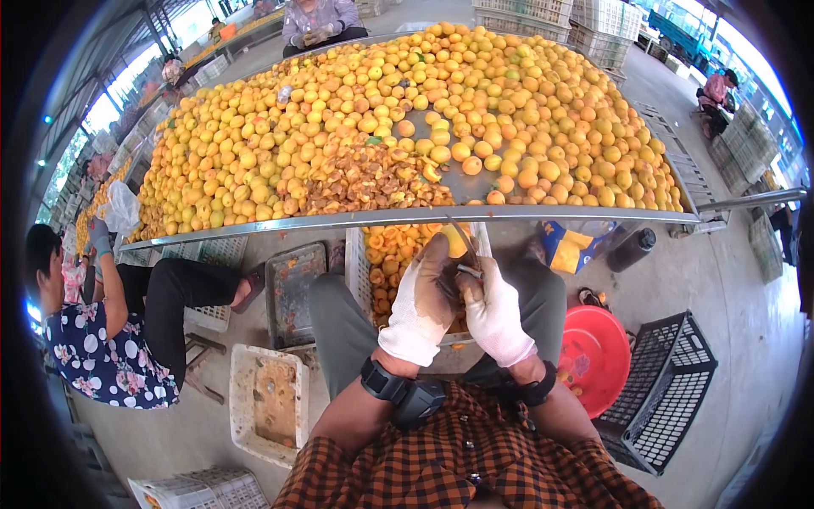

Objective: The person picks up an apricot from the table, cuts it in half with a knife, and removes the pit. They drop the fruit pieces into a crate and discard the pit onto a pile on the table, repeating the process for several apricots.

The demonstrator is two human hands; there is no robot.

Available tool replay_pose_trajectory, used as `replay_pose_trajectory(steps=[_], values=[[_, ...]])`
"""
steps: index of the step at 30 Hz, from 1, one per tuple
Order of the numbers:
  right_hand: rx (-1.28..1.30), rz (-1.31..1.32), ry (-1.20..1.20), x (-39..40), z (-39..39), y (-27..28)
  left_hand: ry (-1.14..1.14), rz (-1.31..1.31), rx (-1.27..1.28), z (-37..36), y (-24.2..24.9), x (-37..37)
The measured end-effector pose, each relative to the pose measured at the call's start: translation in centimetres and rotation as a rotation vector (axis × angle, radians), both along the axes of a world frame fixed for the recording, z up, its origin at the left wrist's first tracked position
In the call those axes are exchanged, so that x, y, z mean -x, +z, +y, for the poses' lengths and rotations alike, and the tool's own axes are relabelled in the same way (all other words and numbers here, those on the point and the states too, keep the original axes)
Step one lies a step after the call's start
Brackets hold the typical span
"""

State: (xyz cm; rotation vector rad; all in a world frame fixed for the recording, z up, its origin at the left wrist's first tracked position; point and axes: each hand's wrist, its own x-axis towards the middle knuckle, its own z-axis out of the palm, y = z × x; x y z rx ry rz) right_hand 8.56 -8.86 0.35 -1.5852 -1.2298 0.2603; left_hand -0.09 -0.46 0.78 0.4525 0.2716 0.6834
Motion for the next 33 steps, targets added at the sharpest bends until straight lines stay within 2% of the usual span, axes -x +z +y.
replay_pose_trajectory(steps=[1,2,4,14,17,19,20,22,26,28,32,33], values=[[-0.01,0.02,0.001,0.0,0.0,0.2,-0.093,-0.051,-0.065,0.2,-0.2,0.2],[-0.019,0.041,0.001,0.0,-0.1,0.3,-0.094,-0.05,-0.061,0.0,-0.3,-0.1],[0.013,0.032,0.001,-0.3,-0.1,-0.3,0.074,0.012,0.107,-0.7,0.2,-0.9],[0.15,0.021,-0.029,-0.7,-0.1,-0.6,-0.036,-0.062,0.094,-0.9,-1.2,-1.1],[0.053,0.031,-0.022,-0.9,-0.2,-0.9,0.033,0.012,0.057,-1.0,-0.6,-1.1],[0.115,0.027,0.03,-1.6,-0.9,0.2,0.105,0.194,-0.168,-0.6,0.0,-0.4],[0.178,0.026,0.083,-1.9,-1.3,0.5,0.105,0.2,-0.167,0.0,0.2,0.2],[0.185,0.071,0.129,-2.5,-1.7,0.4,0.013,0.489,-0.582,1.1,0.6,0.9],[0.072,0.16,0.137,-1.6,-1.8,-0.4,0.065,0.404,-0.467,-0.2,-0.2,0.0],[-0.022,0.188,0.065,-0.6,-1.4,-1.0,0.006,0.123,-0.1,-1.1,-0.5,-0.5],[-0.021,0.201,0.044,-0.7,-1.7,-0.9,-0.032,0.127,-0.125,-0.6,-0.1,0.0],[0.022,0.19,0.12,-1.4,-2.0,-0.6,-0.07,0.204,-0.301,0.0,0.5,0.7]])
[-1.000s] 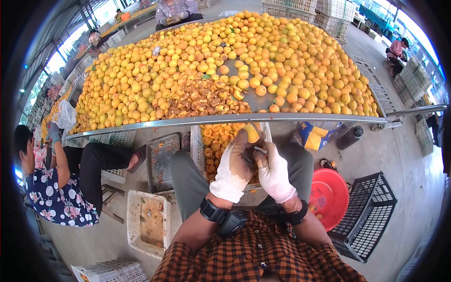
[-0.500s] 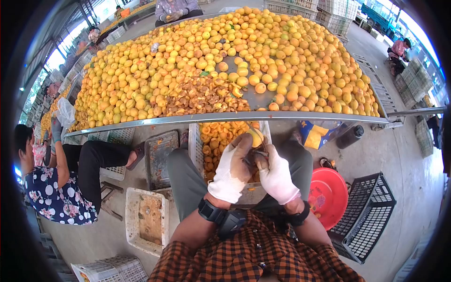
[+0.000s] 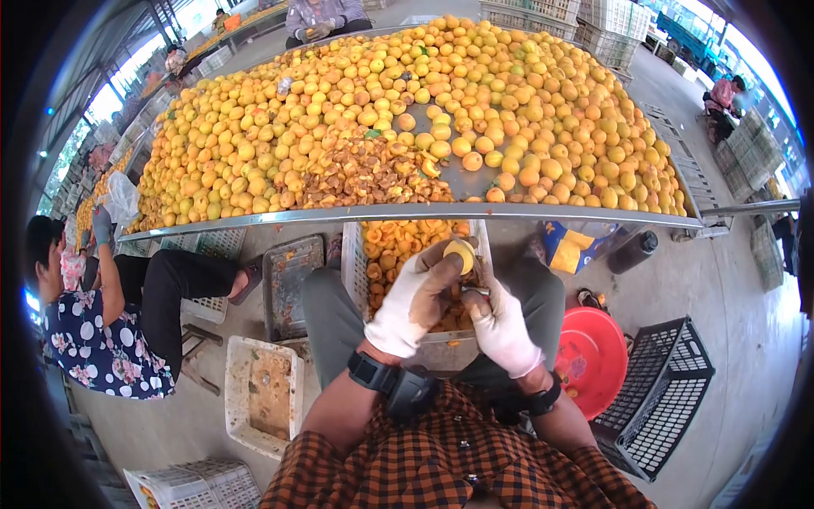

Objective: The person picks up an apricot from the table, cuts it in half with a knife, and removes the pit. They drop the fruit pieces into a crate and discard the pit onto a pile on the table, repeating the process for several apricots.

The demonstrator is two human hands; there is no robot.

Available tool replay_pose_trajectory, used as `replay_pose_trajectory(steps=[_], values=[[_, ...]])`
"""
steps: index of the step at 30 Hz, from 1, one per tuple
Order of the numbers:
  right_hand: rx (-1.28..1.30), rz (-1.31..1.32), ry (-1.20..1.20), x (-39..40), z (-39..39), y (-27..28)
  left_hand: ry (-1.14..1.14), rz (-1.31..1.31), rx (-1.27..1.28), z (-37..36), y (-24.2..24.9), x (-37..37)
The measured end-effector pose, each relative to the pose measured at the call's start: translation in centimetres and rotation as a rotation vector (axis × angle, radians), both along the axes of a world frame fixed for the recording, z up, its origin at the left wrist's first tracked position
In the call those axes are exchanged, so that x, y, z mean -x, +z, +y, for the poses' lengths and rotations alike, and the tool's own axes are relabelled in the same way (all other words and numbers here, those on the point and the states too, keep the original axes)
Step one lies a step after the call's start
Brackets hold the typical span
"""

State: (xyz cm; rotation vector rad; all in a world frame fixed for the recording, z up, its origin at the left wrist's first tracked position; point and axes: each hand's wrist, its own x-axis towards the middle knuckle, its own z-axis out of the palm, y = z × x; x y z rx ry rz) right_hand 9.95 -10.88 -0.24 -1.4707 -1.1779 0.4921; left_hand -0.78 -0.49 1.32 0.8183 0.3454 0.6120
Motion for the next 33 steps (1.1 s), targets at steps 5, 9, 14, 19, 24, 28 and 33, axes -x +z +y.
replay_pose_trajectory(steps=[5,9,14,19,24,28,33], values=[[0.107,-0.024,0.189,-2.1,-0.5,0.2,-0.177,0.278,-0.429,1.8,1.4,1.1],[0.101,0.012,0.161,-1.6,-0.1,-1.5,-0.088,0.162,-0.249,-0.3,0.7,0.3],[0.113,0.21,0.133,-0.9,-0.3,-1.2,-0.004,-0.04,0.086,-1.2,-1.0,-0.1],[0.255,0.022,0.265,-2.9,-0.7,0.6,-0.141,0.273,-0.367,1.2,1.8,1.4],[0.117,0.231,0.261,-2.3,-0.4,-1.9,-0.048,-0.019,0.009,-0.8,-0.3,0.6],[0.253,0.316,0.298,-2.3,-0.9,-1.0,-0.04,0.008,0.02,-0.9,-0.6,0.6],[0.297,0.074,0.383,-4.3,-1.2,-0.2,-0.229,0.342,-0.447,1.7,1.9,1.7]])
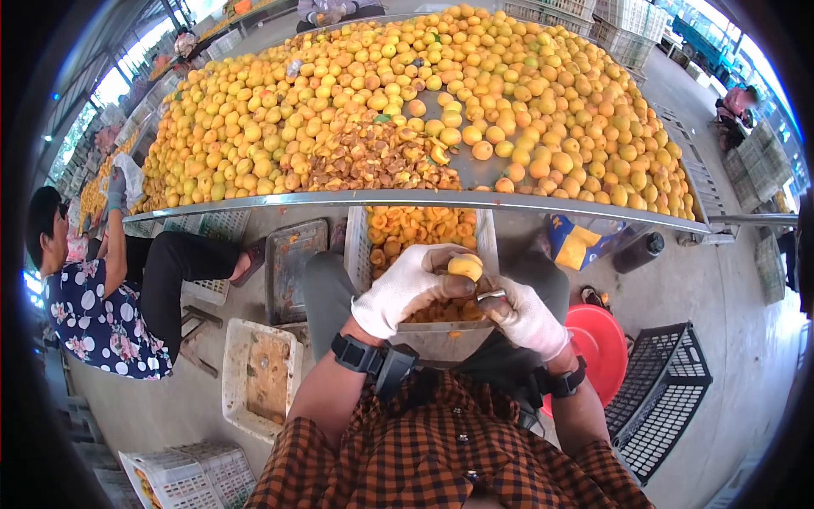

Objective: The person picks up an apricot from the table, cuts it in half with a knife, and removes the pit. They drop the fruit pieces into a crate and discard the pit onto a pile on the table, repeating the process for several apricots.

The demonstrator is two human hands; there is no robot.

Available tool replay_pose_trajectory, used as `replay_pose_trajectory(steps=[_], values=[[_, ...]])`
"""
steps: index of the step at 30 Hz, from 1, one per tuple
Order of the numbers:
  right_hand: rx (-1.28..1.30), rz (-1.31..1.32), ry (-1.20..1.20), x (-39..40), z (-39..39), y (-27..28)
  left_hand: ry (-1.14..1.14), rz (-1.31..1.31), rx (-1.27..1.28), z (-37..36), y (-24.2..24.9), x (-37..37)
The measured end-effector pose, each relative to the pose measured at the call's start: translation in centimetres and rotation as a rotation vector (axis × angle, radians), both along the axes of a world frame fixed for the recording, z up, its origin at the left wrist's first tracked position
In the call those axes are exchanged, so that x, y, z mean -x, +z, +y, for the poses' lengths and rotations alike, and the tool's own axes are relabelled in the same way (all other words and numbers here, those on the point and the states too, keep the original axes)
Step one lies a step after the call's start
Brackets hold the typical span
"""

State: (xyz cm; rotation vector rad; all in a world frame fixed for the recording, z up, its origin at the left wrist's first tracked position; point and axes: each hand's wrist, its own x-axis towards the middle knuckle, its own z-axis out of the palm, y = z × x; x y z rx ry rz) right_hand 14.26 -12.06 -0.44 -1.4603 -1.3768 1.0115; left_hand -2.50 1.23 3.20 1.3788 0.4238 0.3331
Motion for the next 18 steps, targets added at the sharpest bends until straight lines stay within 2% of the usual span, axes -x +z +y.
replay_pose_trajectory(steps=[1,3,5,11,15,17,18], values=[[-0.02,-0.079,0.04,-0.3,0.0,0.0,-0.063,0.07,-0.097,0.3,0.3,0.1],[-0.048,-0.127,0.051,-0.4,0.2,0.2,-0.063,0.068,-0.052,0.6,0.5,0.1],[-0.019,-0.189,0.078,-0.3,0.3,1.0,-0.109,0.181,-0.196,1.1,0.8,0.3],[0.021,-0.278,0.097,-0.7,0.6,0.9,-0.056,0.225,-0.198,0.5,0.6,1.0],[-0.087,-0.111,0.076,-1.5,0.3,0.4,-0.036,0.068,-0.166,-0.3,-0.2,0.8],[-0.176,0.422,-0.213,-1.7,0.5,0.9,0.041,-0.076,0.484,-0.8,-1.6,0.7],[-0.267,0.483,-0.333,-1.5,0.9,0.6,0.048,-0.116,0.562,-1.1,-2.8,0.4]])
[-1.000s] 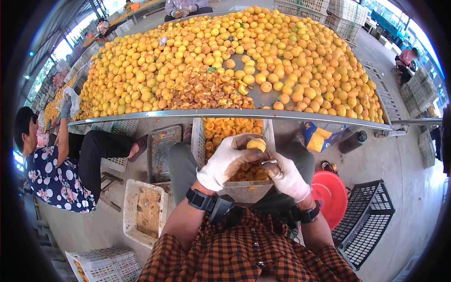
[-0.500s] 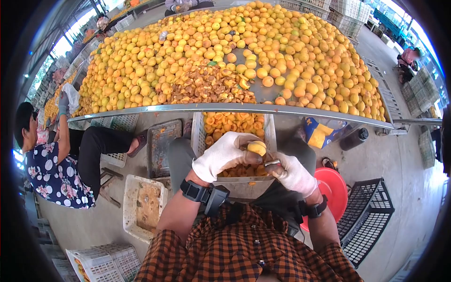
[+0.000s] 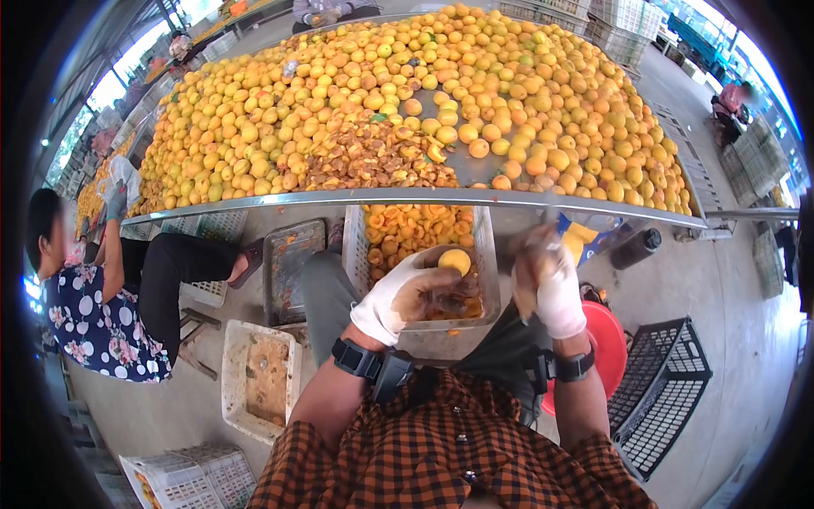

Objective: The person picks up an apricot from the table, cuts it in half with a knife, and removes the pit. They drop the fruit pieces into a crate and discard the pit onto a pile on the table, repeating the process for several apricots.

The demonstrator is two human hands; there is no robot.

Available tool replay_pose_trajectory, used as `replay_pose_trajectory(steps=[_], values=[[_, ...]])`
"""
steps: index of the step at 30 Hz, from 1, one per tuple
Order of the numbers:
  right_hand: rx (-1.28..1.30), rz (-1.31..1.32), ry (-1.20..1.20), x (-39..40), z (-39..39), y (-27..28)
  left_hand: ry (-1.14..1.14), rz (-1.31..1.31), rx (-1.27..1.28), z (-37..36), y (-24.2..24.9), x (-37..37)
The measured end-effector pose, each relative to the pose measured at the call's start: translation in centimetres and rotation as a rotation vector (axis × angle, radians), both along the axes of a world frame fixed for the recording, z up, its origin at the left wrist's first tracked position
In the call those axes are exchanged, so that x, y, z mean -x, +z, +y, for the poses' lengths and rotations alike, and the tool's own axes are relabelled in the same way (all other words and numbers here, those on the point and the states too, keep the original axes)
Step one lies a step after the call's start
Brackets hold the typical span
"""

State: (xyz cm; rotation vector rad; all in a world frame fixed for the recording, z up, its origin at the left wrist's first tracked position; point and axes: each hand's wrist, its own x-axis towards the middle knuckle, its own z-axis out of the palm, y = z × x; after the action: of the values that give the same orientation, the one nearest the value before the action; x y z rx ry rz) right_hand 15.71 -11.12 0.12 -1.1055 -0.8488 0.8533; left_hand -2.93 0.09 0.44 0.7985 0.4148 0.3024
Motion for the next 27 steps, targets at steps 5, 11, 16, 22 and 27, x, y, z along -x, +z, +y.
replay_pose_trajectory(steps=[5,11,16,22,27], values=[[-0.366,0.391,-0.204,3.0,3.5,6.4,0.105,-0.007,0.252,-1.3,-1.3,-1.8],[-0.339,0.195,-0.377,4.3,6.5,5.2,0.145,-0.013,0.26,-2.2,-1.4,-2.1],[-0.41,0.232,-0.366,4.3,6.8,4.2,0.101,-0.168,0.331,-1.7,-3.8,-1.6],[-0.388,0.262,-0.301,4.0,7.1,4.0,0.115,-0.198,0.352,-1.9,-3.7,-1.8],[-0.357,0.065,-0.374,4.8,7.7,2.3,0.261,-0.148,0.443,-2.9,-3.3,-2.3]])
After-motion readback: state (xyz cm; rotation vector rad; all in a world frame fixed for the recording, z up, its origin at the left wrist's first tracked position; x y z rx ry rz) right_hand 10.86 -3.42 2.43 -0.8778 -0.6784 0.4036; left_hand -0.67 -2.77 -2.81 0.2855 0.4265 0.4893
